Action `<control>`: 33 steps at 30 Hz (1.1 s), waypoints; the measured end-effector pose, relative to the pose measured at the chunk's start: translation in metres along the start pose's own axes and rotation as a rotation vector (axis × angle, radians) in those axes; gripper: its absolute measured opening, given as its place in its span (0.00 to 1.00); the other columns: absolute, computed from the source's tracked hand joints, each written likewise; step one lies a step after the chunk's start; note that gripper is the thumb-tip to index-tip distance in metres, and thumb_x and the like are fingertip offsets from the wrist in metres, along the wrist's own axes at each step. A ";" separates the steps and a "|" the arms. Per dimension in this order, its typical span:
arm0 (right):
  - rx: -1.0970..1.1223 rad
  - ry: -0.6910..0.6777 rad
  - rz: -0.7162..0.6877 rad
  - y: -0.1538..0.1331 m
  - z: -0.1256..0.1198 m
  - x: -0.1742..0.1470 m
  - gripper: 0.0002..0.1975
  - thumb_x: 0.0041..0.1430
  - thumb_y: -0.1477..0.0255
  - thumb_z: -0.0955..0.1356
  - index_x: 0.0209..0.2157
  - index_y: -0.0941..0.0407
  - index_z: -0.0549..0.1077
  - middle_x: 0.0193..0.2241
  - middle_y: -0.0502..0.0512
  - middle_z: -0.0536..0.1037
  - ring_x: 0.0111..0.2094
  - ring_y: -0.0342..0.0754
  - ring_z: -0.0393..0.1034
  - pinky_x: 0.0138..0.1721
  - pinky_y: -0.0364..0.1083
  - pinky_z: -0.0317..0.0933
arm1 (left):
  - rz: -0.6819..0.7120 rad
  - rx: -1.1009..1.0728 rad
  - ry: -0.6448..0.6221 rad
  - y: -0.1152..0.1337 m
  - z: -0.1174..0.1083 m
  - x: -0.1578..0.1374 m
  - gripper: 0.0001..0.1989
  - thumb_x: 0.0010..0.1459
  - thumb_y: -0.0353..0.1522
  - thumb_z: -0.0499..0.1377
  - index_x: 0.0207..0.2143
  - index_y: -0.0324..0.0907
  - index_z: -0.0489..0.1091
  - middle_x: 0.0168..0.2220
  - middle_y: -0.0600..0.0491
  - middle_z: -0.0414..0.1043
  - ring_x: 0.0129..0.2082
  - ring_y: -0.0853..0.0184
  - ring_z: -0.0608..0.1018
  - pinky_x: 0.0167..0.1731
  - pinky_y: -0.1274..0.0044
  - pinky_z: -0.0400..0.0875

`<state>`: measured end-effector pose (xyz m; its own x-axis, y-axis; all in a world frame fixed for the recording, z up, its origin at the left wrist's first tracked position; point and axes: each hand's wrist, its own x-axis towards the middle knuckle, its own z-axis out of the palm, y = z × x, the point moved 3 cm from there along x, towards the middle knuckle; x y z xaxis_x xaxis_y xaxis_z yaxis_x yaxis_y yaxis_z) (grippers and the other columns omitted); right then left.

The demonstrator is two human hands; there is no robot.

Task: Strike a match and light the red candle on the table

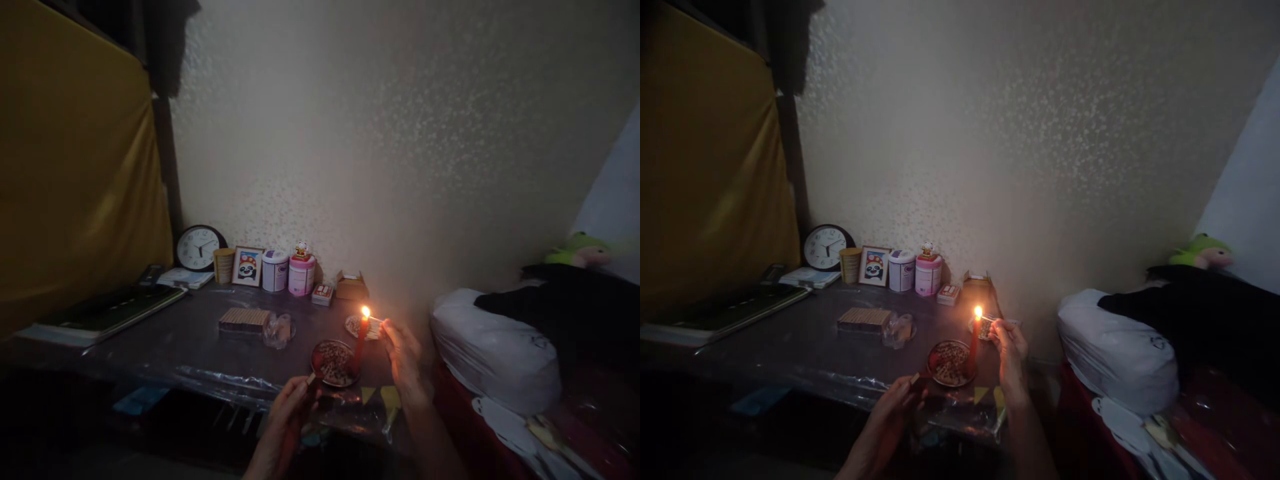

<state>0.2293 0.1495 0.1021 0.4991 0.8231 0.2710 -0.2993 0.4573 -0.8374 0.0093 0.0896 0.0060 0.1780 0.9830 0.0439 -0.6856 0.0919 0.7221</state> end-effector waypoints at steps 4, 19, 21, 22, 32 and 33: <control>0.009 -0.009 0.007 -0.001 0.000 0.000 0.09 0.36 0.69 0.75 0.22 0.56 0.75 0.21 0.45 0.74 0.25 0.40 0.68 0.30 0.40 0.66 | 0.000 -0.001 0.013 -0.002 -0.001 0.001 0.10 0.49 0.38 0.62 0.33 0.41 0.74 0.35 0.51 0.76 0.39 0.64 0.75 0.40 0.76 0.66; 0.012 -0.029 0.069 -0.015 -0.019 -0.006 0.11 0.34 0.69 0.76 0.23 0.55 0.76 0.23 0.47 0.76 0.26 0.41 0.70 0.30 0.39 0.68 | -0.003 0.025 0.089 -0.002 0.000 0.002 0.14 0.42 0.41 0.66 0.30 0.42 0.74 0.32 0.51 0.75 0.37 0.62 0.75 0.39 0.74 0.66; 0.002 -0.026 0.072 -0.018 -0.022 -0.005 0.12 0.33 0.68 0.77 0.23 0.55 0.76 0.23 0.46 0.76 0.26 0.40 0.70 0.29 0.38 0.68 | 0.003 0.025 0.062 -0.005 -0.002 0.003 0.13 0.45 0.40 0.64 0.31 0.42 0.74 0.34 0.51 0.75 0.39 0.62 0.75 0.40 0.73 0.66; -0.005 -0.025 0.070 -0.019 -0.023 -0.005 0.12 0.33 0.67 0.77 0.23 0.55 0.76 0.23 0.46 0.76 0.26 0.40 0.70 0.29 0.38 0.67 | 0.006 0.027 0.048 -0.006 -0.003 0.004 0.12 0.47 0.40 0.63 0.31 0.42 0.74 0.34 0.51 0.75 0.39 0.63 0.74 0.41 0.73 0.65; -0.116 -0.065 0.020 -0.013 -0.008 0.001 0.10 0.34 0.67 0.75 0.21 0.57 0.76 0.20 0.47 0.76 0.23 0.41 0.69 0.28 0.41 0.64 | -0.004 0.026 0.049 -0.005 -0.002 0.003 0.13 0.45 0.41 0.64 0.31 0.43 0.75 0.34 0.52 0.76 0.38 0.64 0.75 0.39 0.75 0.66; -0.126 -0.070 0.015 -0.012 -0.006 0.002 0.10 0.35 0.67 0.75 0.21 0.57 0.76 0.20 0.47 0.76 0.23 0.41 0.69 0.28 0.41 0.64 | 0.001 0.022 0.048 -0.005 -0.002 0.003 0.13 0.46 0.41 0.64 0.31 0.43 0.75 0.34 0.52 0.76 0.38 0.64 0.75 0.39 0.75 0.66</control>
<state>0.2381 0.1436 0.1096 0.4358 0.8531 0.2868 -0.2000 0.4025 -0.8933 0.0120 0.0926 0.0010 0.1430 0.9897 0.0115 -0.6698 0.0882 0.7373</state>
